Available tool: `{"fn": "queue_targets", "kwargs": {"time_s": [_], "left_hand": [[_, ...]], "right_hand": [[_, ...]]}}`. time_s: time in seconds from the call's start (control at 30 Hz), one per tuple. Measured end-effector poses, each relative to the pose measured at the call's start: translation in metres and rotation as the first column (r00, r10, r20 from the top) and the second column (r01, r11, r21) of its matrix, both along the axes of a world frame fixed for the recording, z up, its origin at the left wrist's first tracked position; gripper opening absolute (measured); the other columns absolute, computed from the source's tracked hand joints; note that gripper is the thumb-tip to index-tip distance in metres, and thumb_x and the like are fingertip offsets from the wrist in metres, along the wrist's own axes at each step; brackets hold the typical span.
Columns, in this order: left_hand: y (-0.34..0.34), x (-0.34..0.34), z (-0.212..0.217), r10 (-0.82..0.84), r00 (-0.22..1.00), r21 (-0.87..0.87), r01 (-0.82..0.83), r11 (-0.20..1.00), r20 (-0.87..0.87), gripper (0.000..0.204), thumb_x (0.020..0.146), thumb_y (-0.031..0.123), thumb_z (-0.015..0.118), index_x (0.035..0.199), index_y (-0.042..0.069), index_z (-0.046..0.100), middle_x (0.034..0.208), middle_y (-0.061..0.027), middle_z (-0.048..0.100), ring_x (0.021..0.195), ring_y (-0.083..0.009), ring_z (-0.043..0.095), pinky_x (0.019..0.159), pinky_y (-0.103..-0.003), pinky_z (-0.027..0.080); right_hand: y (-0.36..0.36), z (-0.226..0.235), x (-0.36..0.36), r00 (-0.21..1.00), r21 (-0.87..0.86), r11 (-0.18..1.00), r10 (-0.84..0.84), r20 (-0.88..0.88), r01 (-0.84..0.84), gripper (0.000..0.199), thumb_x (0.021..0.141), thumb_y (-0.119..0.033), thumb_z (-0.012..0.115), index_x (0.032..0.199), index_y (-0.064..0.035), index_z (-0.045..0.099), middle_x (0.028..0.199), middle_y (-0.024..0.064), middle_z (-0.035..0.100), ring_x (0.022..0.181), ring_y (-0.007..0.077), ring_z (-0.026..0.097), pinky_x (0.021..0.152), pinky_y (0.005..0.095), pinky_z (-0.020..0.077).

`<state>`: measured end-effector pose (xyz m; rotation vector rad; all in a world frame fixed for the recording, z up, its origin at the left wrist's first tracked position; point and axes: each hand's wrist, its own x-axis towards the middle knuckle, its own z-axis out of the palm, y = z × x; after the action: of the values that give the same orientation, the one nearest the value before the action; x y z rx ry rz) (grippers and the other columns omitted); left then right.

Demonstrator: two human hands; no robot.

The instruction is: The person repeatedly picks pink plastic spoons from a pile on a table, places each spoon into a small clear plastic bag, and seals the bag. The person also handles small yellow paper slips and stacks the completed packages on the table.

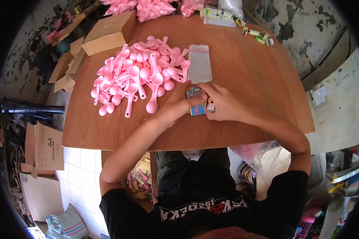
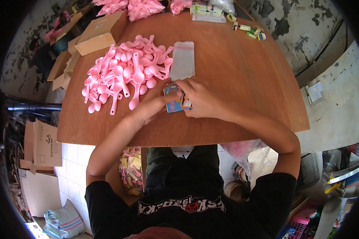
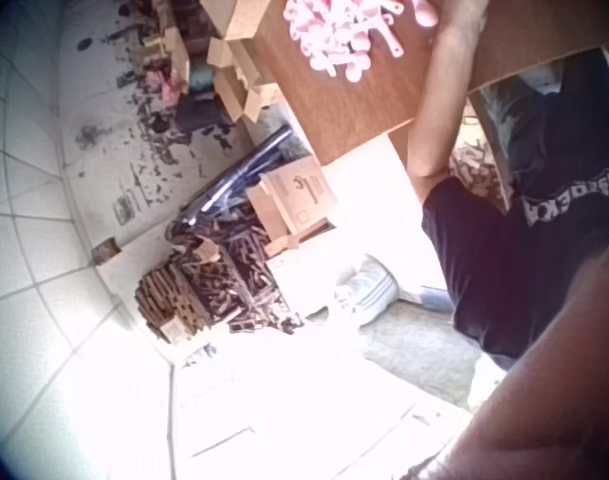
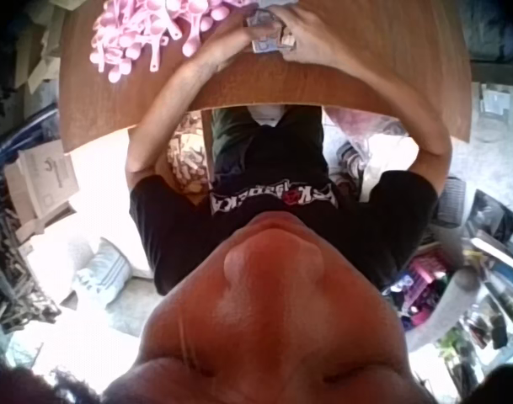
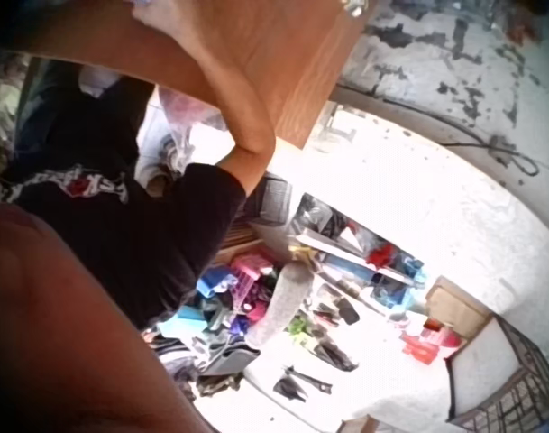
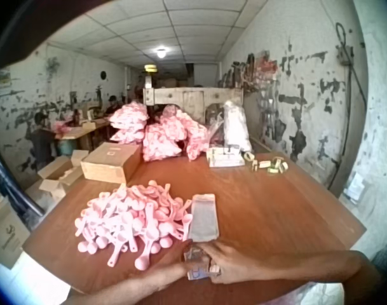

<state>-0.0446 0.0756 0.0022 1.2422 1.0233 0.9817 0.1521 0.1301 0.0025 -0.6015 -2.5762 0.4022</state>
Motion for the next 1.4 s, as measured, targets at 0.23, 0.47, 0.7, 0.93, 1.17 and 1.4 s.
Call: {"fn": "queue_targets", "kwargs": {"time_s": [0.23, 0.47, 0.7, 0.93, 1.17, 1.4], "left_hand": [[0.013, 0.017, -0.024, 0.023, 0.999, 0.124, -0.019, 0.992, -0.030, 0.085, 0.089, 0.008, 0.071, 0.151, -0.004, 0.014, 0.132, -0.0200, 0.049, 0.120, -0.0242, 0.054, 0.100, -0.036, 0.047], [0.007, 0.016, -0.031, -0.053, 0.991, 0.411, 0.101, 0.906, -0.127, 0.085, 0.085, -0.007, 0.067, 0.152, -0.001, 0.015, 0.135, -0.0169, 0.047, 0.122, -0.0240, 0.054, 0.102, -0.037, 0.047], [-0.009, 0.016, -0.032, 0.034, 0.981, 0.385, 0.042, 0.922, -0.189, 0.084, 0.082, -0.012, 0.065, 0.152, 0.002, 0.019, 0.139, -0.0162, 0.046, 0.125, -0.0247, 0.052, 0.104, -0.036, 0.046], [-0.009, 0.044, -0.050, 0.236, 0.951, 0.464, -0.120, 0.877, -0.201, 0.090, 0.080, -0.013, 0.063, 0.153, 0.005, 0.015, 0.146, -0.0210, 0.038, 0.134, -0.0265, 0.044, 0.109, -0.036, 0.040], [-0.006, 0.040, -0.044, 0.249, 0.968, 0.308, -0.232, 0.923, -0.018, 0.092, 0.080, -0.016, 0.060, 0.154, 0.006, 0.010, 0.146, -0.0213, 0.037, 0.131, -0.0276, 0.045, 0.106, -0.035, 0.044], [-0.005, 0.043, -0.049, 0.215, 0.976, 0.346, -0.189, 0.919, -0.040, 0.088, 0.081, -0.015, 0.061, 0.153, 0.003, 0.014, 0.146, -0.0176, 0.039, 0.130, -0.0268, 0.046, 0.103, -0.035, 0.046]], "right_hand": [[0.018, 0.023, 0.026, 0.992, -0.331, 0.942, 0.088, 0.089, -0.054, 0.095, 0.061, -0.015, 0.085, 0.141, -0.0016, 0.036, 0.134, 0.0201, 0.048, 0.122, 0.0369, 0.050, 0.102, 0.0393, 0.0435], [0.010, 0.025, 0.032, 0.990, -0.215, 0.973, -0.052, 0.128, 0.079, 0.056, 0.070, -0.008, 0.077, 0.123, -0.0056, 0.061, 0.111, 0.0166, 0.066, 0.096, 0.0351, 0.066, 0.083, 0.0413, 0.0533], [-0.012, 0.005, 0.028, 0.997, -0.083, 0.996, -0.040, -0.071, 0.034, 0.062, 0.073, -0.005, 0.073, 0.132, -0.0032, 0.052, 0.123, 0.0190, 0.057, 0.110, 0.0379, 0.059, 0.093, 0.0428, 0.0494], [-0.028, -0.035, 0.032, 0.879, -0.682, 0.715, -0.415, -0.234, 0.155, 0.085, 0.081, 0.000, 0.070, 0.153, -0.0081, 0.025, 0.146, 0.0187, 0.039, 0.133, 0.0271, 0.044, 0.106, 0.0387, 0.0401], [-0.023, -0.031, 0.035, 0.901, -0.300, 0.932, -0.296, -0.317, 0.201, 0.088, 0.082, -0.003, 0.071, 0.154, -0.0062, 0.021, 0.159, 0.0223, 0.019, 0.147, 0.0357, 0.023, 0.116, 0.0440, 0.0257], [-0.046, -0.002, 0.058, 0.970, 0.070, 0.969, -0.240, 0.046, 0.236, 0.081, 0.082, -0.015, 0.072, 0.151, -0.0075, 0.031, 0.158, 0.0260, 0.015, 0.146, 0.0458, 0.016, 0.115, 0.0614, 0.0165]]}}
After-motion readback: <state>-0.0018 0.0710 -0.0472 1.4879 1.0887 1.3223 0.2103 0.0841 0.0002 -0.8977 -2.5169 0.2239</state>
